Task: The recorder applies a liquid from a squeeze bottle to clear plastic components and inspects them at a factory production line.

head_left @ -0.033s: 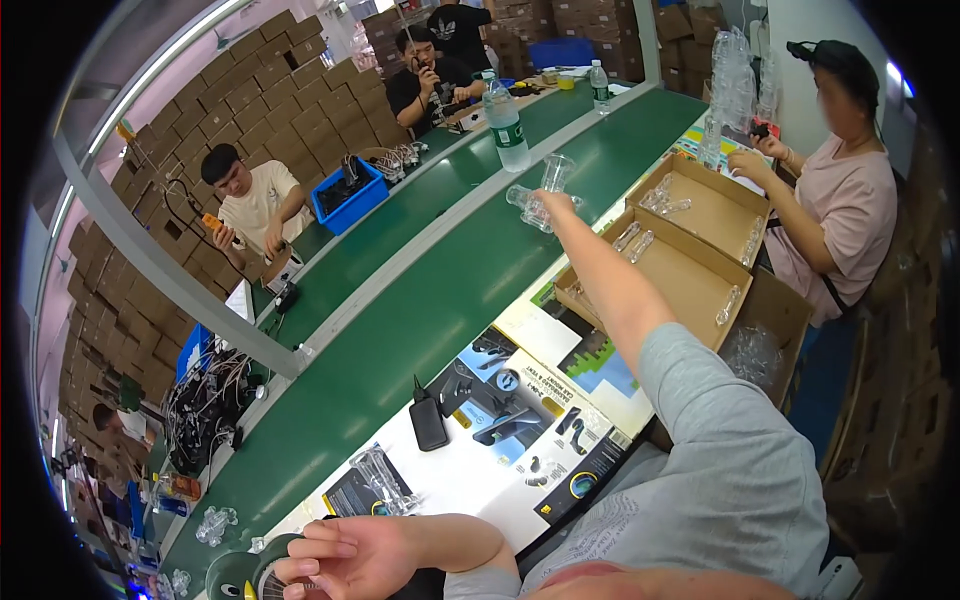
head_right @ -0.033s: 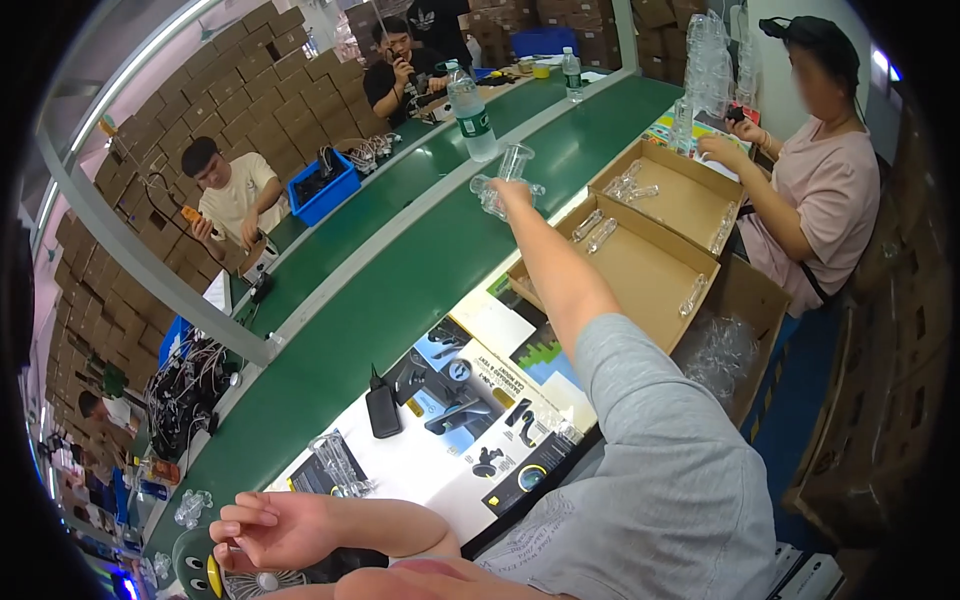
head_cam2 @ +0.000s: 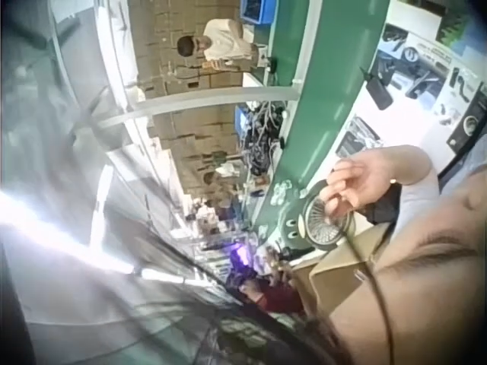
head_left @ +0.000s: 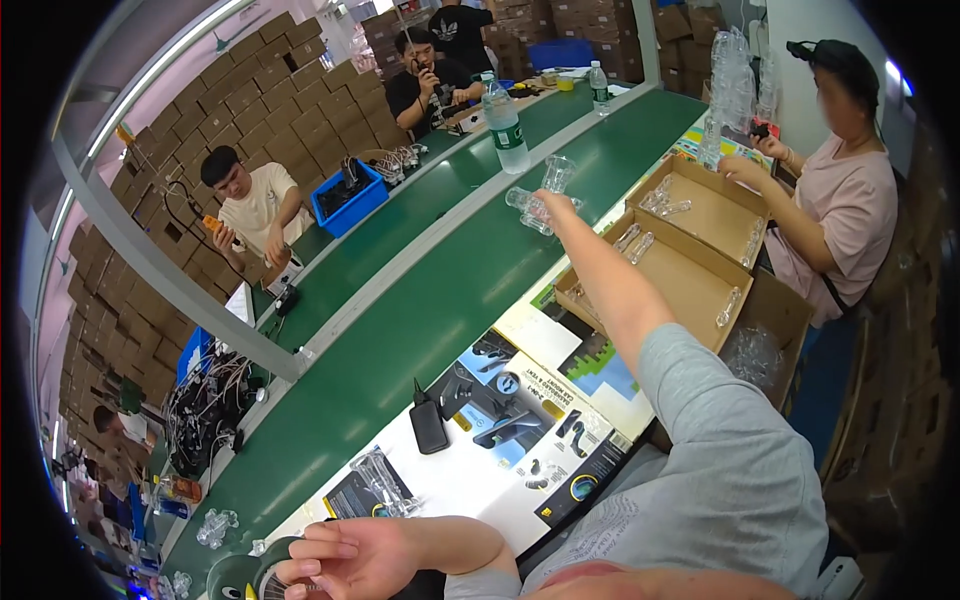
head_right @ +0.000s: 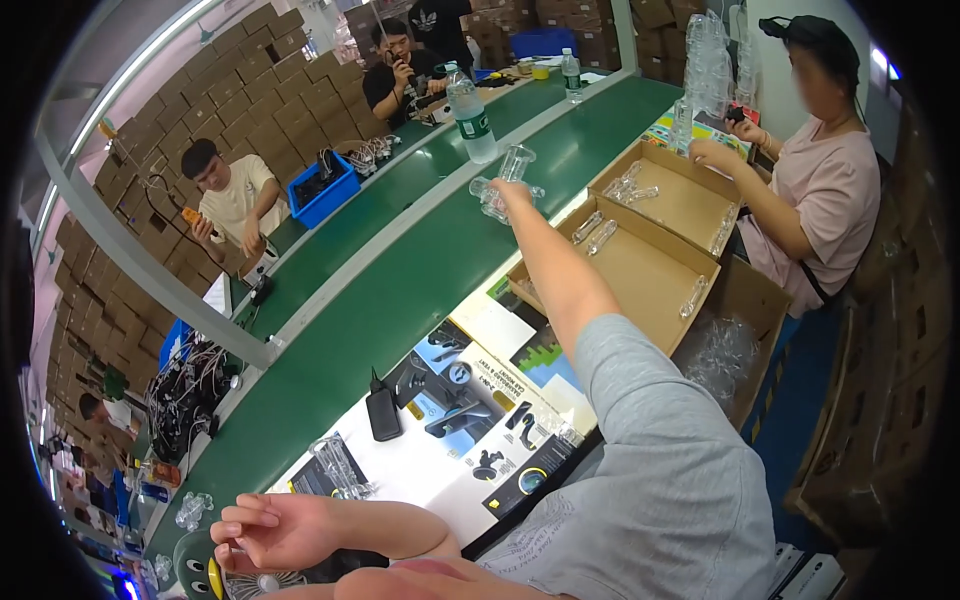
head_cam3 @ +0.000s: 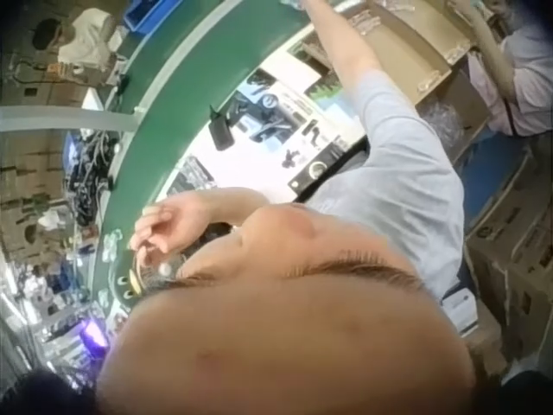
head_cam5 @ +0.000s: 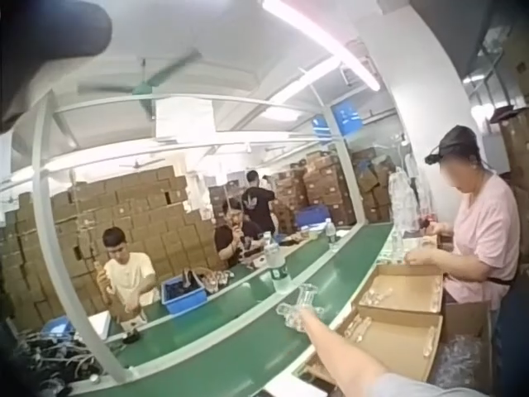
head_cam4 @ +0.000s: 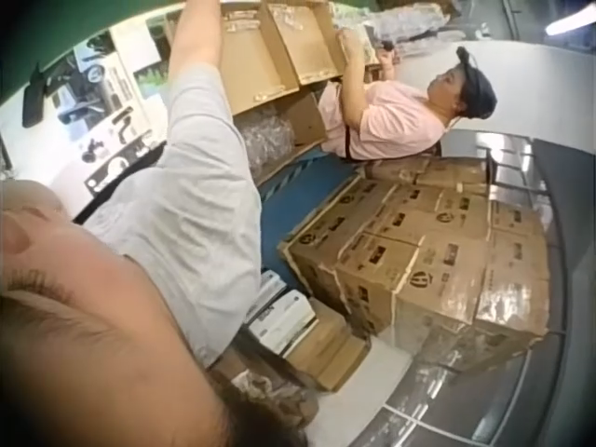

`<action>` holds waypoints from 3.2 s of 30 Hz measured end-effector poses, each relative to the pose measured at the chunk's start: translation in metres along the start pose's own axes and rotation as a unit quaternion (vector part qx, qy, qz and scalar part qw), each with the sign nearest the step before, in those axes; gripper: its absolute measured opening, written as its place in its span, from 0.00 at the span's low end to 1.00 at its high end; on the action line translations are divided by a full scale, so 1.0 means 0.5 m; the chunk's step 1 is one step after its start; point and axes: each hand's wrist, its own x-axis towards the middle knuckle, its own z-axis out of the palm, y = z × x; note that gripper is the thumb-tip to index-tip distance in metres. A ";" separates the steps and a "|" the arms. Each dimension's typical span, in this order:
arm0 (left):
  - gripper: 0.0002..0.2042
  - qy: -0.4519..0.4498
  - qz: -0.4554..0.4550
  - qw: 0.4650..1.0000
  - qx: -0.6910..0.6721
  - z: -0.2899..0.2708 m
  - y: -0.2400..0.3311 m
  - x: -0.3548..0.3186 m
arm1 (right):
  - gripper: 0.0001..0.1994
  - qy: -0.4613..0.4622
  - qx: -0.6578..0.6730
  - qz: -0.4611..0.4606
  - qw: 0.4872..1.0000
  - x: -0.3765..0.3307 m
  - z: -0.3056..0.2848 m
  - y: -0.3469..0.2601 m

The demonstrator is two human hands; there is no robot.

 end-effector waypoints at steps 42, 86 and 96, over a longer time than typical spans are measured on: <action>0.29 0.150 -0.717 0.636 -0.241 -0.121 -0.289 -0.027 | 0.22 -0.476 -0.129 -0.375 0.785 -0.975 0.146 0.266; 0.27 -0.055 -0.343 0.937 -0.016 -0.088 -0.187 0.041 | 0.36 -0.569 -0.193 -0.216 0.770 -0.995 0.097 0.157; 0.26 0.035 -0.351 0.932 0.087 -0.086 -0.193 0.064 | 0.36 -0.567 -0.188 -0.228 0.769 -0.994 0.099 0.161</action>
